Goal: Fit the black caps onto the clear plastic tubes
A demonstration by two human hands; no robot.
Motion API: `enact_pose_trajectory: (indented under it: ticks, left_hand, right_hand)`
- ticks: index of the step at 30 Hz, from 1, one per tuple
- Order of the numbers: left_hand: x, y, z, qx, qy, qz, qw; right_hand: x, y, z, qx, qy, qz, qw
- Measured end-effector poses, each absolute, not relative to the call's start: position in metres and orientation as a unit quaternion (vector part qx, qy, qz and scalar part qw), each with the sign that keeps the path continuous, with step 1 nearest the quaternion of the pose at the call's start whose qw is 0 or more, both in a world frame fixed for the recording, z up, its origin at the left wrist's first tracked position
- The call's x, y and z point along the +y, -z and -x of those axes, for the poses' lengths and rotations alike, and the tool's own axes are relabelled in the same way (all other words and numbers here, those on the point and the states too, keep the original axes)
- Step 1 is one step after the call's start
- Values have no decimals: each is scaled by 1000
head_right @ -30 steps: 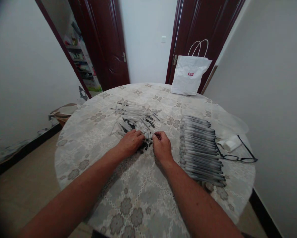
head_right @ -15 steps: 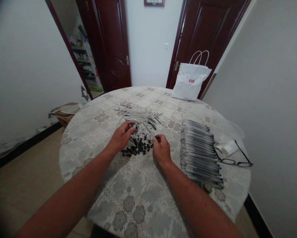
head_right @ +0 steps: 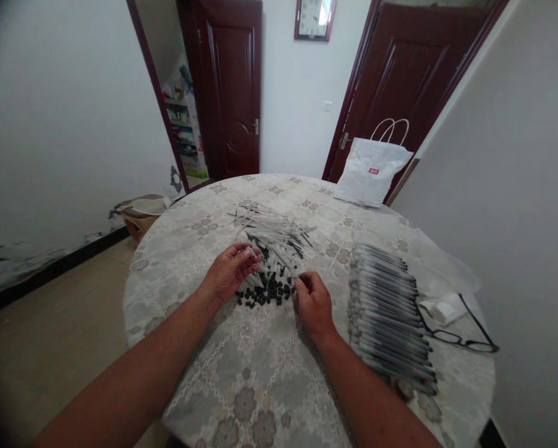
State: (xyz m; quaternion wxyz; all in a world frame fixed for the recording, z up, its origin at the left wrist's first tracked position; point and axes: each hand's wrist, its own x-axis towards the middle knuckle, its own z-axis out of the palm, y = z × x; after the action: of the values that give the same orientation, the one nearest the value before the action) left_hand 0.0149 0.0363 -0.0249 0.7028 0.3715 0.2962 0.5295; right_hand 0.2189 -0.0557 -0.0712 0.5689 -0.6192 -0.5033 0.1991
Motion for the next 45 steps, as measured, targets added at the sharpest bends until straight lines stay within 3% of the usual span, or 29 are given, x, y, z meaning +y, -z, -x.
enact_pose_trajectory:
  ticks: [7,16,33,45]
  left_hand:
    - [39,26,-12,306,-551,-348,694]
    - [37,28,-15,321,-533,-384,682]
    - [36,33,-16,346,-500,-422,672]
    - [34,30,-21,348,-495,-422,675]
  right_hand:
    - [-66,63,-215,-561,-213,619,507]
    - [-64,66,-217,-560,-205,631,496]
    - [-74,54,-215,-678,-33,588,439]
    - [-76,38,-205,-584,-205,642,453]
